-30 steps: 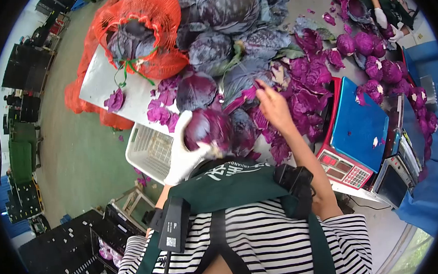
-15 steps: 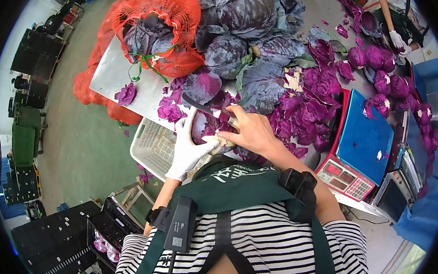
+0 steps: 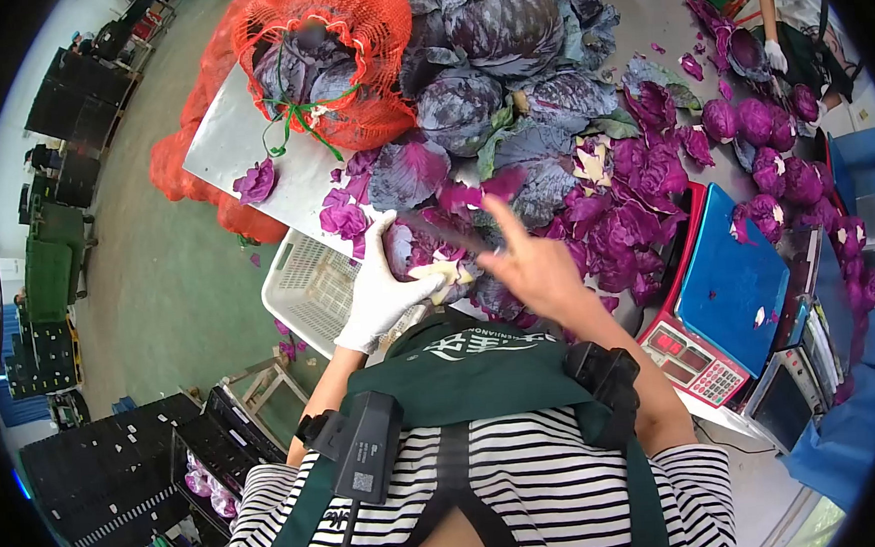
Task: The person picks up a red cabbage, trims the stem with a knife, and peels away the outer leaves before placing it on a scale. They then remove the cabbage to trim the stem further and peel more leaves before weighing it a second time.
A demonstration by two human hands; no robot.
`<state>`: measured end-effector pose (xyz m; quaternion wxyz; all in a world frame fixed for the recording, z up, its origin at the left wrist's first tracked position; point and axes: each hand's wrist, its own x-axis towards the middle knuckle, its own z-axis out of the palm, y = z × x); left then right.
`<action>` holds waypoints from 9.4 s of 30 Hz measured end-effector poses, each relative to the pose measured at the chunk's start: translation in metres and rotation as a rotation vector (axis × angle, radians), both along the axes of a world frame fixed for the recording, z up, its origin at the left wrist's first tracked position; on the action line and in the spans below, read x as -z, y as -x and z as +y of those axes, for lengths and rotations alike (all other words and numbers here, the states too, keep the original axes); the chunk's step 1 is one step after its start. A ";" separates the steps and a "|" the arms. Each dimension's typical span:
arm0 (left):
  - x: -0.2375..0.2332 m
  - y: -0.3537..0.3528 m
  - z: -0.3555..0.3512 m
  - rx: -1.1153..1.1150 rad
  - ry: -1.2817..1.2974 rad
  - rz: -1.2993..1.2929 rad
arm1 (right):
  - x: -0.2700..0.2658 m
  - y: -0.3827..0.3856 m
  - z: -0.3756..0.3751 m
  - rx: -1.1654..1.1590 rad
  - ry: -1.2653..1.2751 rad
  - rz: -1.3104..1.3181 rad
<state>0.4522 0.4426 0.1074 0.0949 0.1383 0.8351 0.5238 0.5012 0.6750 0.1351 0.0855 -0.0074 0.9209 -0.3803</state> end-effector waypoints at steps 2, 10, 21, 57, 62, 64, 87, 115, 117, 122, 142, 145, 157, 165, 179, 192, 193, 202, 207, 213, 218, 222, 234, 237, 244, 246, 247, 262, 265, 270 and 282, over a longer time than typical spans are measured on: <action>0.003 -0.001 0.001 -0.006 0.021 0.018 | 0.002 -0.004 -0.014 -0.132 -0.102 0.023; -0.002 -0.002 0.001 -0.019 0.023 -0.064 | 0.011 -0.006 -0.024 -0.190 -0.224 0.119; -0.006 -0.007 0.004 -0.008 0.006 -0.025 | 0.036 0.012 0.002 0.339 0.286 0.205; 0.022 -0.022 -0.005 -0.282 -0.454 -0.325 | 0.029 0.007 -0.021 -0.107 0.128 0.058; -0.010 0.000 -0.022 0.006 0.025 -0.117 | 0.033 0.018 -0.023 -0.249 0.058 0.153; -0.011 0.012 -0.021 0.100 0.010 -0.155 | 0.032 0.020 -0.023 -0.248 0.050 0.164; 0.004 -0.030 0.000 -0.324 -0.663 -0.610 | 0.017 0.006 -0.031 -0.146 0.261 -0.022; -0.006 -0.018 0.004 0.067 0.154 -0.010 | 0.027 0.007 -0.014 0.075 -0.152 0.268; -0.006 -0.024 0.005 0.073 0.165 0.019 | 0.068 0.019 0.014 0.340 0.208 0.126; 0.006 -0.033 -0.013 0.073 0.033 -0.018 | 0.060 0.025 0.026 0.404 0.458 -0.146; -0.015 -0.035 0.013 0.005 0.365 -0.240 | 0.043 -0.035 -0.001 -0.013 0.202 0.033; -0.016 -0.021 0.016 0.140 0.485 0.351 | 0.045 -0.041 0.001 0.001 0.162 0.075; -0.004 -0.017 0.028 0.118 0.308 0.216 | 0.052 -0.048 -0.009 -0.055 -0.313 0.310; -0.009 -0.017 0.031 0.105 0.315 0.113 | 0.037 -0.030 -0.018 -0.032 -0.371 0.307; 0.008 -0.033 0.008 0.159 0.146 0.126 | 0.018 0.002 0.025 0.275 0.436 -0.019; 0.041 -0.014 -0.004 -0.206 -0.347 -0.426 | 0.064 0.006 0.062 0.593 0.651 -0.066; 0.032 -0.015 -0.001 -0.210 -0.344 -0.426 | 0.054 0.005 0.063 0.580 0.582 -0.021; 0.020 -0.003 0.017 -0.157 -0.245 -0.475 | 0.033 -0.033 -0.004 0.029 0.096 -0.002; 0.019 -0.004 0.020 -0.135 -0.290 -0.412 | 0.039 -0.033 -0.006 -0.019 0.020 0.034; 0.014 -0.006 0.022 -0.068 -0.280 -0.305 | 0.023 -0.026 -0.015 -0.008 -0.105 -0.098; 0.011 -0.007 0.021 -0.044 -0.039 -0.261 | 0.035 -0.025 -0.013 0.145 0.301 -0.028; 0.000 -0.009 0.022 -0.049 0.041 -0.247 | 0.018 -0.021 -0.002 0.300 0.600 -0.149; -0.002 -0.003 0.001 0.342 0.139 0.353 | 0.070 0.023 0.044 0.565 -0.117 0.238; -0.007 -0.018 -0.018 0.254 0.164 0.282 | 0.074 0.025 0.066 0.668 -0.067 0.139; -0.017 0.007 -0.004 0.386 0.247 0.230 | -0.013 -0.005 -0.005 0.189 0.153 -0.074; -0.006 0.010 -0.007 0.328 0.162 0.132 | -0.007 -0.010 -0.018 0.041 0.109 -0.041; -0.005 0.010 -0.008 0.330 0.160 0.133 | 0.010 -0.012 -0.020 0.013 0.101 -0.001; 0.017 0.001 0.003 -0.168 -0.158 -0.179 | 0.027 -0.024 -0.010 0.069 0.113 0.127; 0.015 0.003 0.004 -0.179 -0.212 -0.187 | 0.039 -0.024 -0.022 0.009 0.030 0.182; 0.013 0.005 0.004 -0.139 -0.191 -0.166 | 0.045 -0.023 -0.032 -0.008 -0.097 0.140; 0.018 -0.006 0.011 -0.221 0.000 -0.128 | 0.041 -0.007 -0.052 0.101 -0.265 0.342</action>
